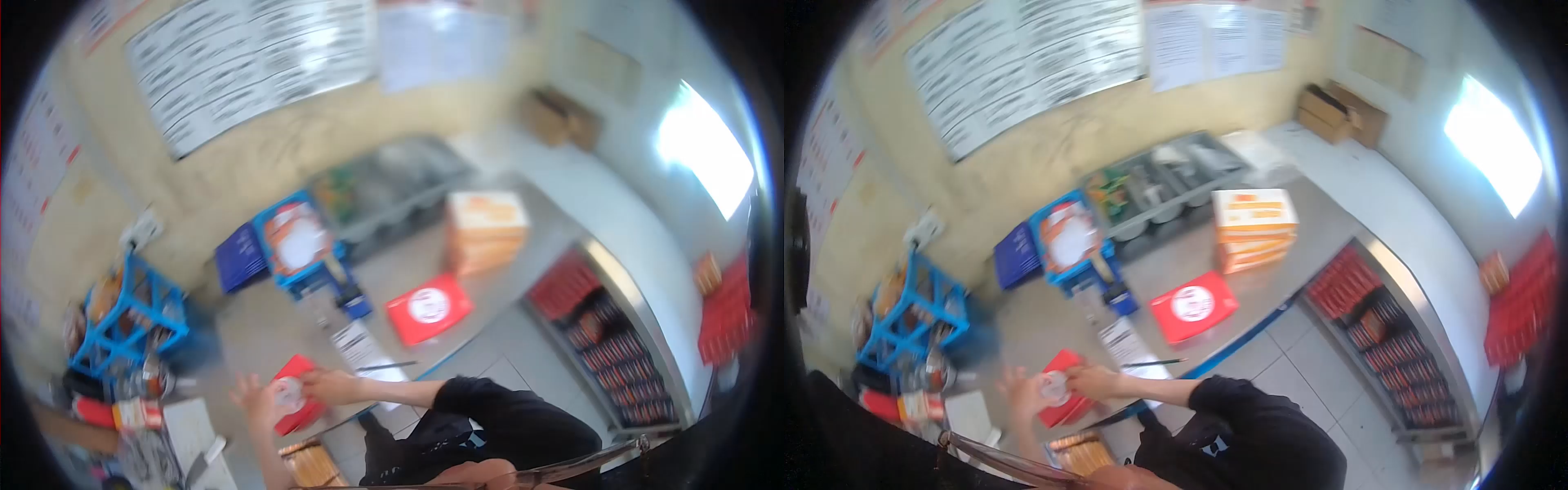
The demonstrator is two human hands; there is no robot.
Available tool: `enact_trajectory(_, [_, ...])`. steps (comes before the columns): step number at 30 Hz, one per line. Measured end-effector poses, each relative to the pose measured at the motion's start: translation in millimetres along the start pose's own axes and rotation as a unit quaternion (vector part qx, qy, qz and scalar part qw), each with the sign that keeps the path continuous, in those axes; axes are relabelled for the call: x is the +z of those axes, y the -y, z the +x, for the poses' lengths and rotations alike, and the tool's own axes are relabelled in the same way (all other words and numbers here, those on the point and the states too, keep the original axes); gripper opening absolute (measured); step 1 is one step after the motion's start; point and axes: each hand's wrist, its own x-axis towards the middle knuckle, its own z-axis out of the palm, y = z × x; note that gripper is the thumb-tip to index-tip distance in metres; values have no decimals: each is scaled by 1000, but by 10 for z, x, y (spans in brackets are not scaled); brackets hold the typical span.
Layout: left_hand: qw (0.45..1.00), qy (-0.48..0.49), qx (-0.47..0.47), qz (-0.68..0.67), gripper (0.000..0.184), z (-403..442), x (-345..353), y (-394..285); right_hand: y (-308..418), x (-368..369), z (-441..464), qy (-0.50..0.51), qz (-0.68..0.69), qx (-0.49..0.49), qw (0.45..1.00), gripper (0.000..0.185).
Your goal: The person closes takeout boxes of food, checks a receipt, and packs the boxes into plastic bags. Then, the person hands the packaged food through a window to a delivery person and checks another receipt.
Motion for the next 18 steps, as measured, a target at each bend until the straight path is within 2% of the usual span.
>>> enact_trajectory(1, [996,-73,48,-25,53,-91,-399,-444,43,-245,-88,-49,144,25,988,19])
enact_trajectory(2, [949,-215,163,-164,45,-122,-516,-774,47,-680,-286,-96,156,60,981,19])
enact_trajectory(3, [948,-211,174,-165,45,-276,-613,-1255,91,-1193,-470,-140,177,92,970,21])
enact_trajectory(4, [822,-180,257,-475,37,-458,-642,-1883,106,-1689,-848,-187,211,74,957,23])
enact_trajectory(5, [737,-120,301,-593,34,-534,-660,-2368,-3,-1910,-1283,-184,250,79,947,23])
enact_trajectory(6, [696,-76,330,-633,31,-578,-655,-2782,-101,-2108,-1708,-186,293,83,934,22])
enact_trajectory(7, [677,-52,352,-644,28,-601,-674,-3138,-219,-2332,-2147,-135,362,127,914,24])
enact_trajectory(8, [653,-28,371,-660,25,-591,-705,-3480,-331,-2402,-2560,-125,409,197,882,26])
enact_trajectory(9, [636,-14,386,-668,22,-567,-749,-3748,-515,-2330,-3016,-67,351,315,879,28])
enact_trajectory(10, [618,-4,397,-679,18,-526,-804,-4018,-667,-2319,-3424,-100,284,355,885,26])
enact_trajectory(11, [601,4,405,-689,15,-477,-844,-4237,-803,-2317,-3767,-142,282,404,858,24])
enact_trajectory(12, [584,6,414,-698,12,-412,-872,-4450,-891,-2484,-4004,-197,336,445,807,24])
enact_trajectory(13, [570,4,420,-706,9,-339,-879,-4637,-1074,-2622,-4246,-196,339,475,788,23])
enact_trajectory(16, [525,-9,439,-729,2,-47,-882,-5173,-1836,-3018,-4693,-256,308,503,766,24])
enact_trajectory(18, [487,-34,452,-746,7,222,-858,-5539,-2638,-3215,-4882,-341,240,517,748,28])
